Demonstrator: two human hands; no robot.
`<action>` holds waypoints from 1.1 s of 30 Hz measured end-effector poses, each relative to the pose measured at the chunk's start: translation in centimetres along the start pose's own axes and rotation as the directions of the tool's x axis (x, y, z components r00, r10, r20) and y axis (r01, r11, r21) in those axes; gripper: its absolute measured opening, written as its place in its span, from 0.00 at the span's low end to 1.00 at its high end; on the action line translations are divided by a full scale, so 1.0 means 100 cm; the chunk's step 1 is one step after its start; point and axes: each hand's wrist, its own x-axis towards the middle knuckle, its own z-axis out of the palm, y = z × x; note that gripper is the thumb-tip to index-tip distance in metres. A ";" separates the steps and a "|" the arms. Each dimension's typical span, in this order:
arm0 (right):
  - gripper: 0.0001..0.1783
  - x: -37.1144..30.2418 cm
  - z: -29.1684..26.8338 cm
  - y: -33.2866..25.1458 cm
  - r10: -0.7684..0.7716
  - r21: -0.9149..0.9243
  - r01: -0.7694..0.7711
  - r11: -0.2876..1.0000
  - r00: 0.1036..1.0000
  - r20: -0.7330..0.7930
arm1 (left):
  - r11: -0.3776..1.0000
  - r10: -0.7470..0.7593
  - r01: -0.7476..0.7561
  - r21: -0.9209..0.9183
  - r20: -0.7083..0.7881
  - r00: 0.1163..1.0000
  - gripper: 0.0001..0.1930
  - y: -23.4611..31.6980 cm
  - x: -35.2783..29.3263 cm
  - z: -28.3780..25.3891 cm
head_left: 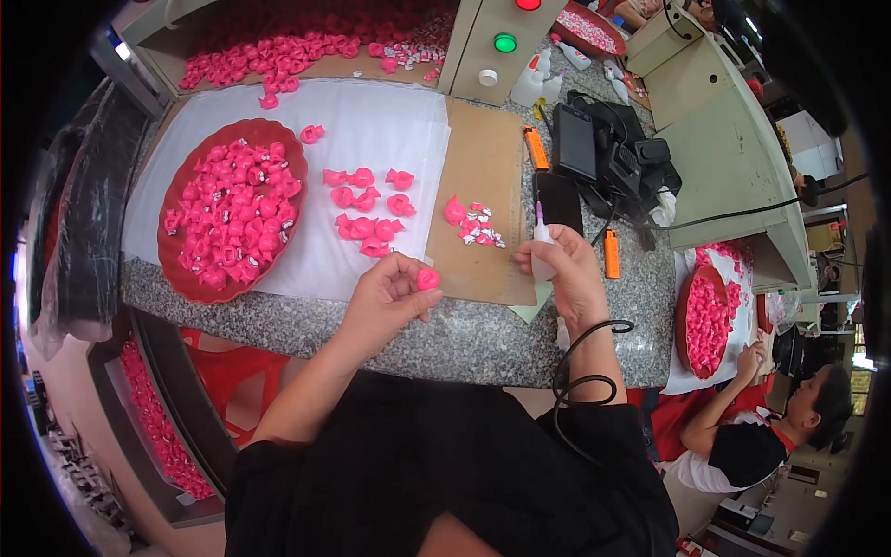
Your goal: The person applies glue from a bottle onto small plastic toy pieces and attaches small decorative pieces to them by hand.
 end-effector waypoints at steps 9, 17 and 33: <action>0.14 0.020 0.013 0.020 -0.303 -0.820 0.051 0.571 0.941 -0.152 | 0.992 -0.052 0.053 -0.117 0.013 0.999 0.10 -0.002 0.001 0.003; 0.13 0.017 0.014 0.024 -0.261 -0.864 0.096 0.494 0.964 -0.042 | 0.990 -0.027 0.031 -0.136 0.028 0.999 0.11 -0.008 0.000 0.000; 0.17 0.001 0.030 0.028 -0.181 -0.868 -0.016 0.497 0.976 -0.122 | 0.988 -0.030 0.035 -0.153 0.038 0.999 0.10 -0.008 -0.004 0.003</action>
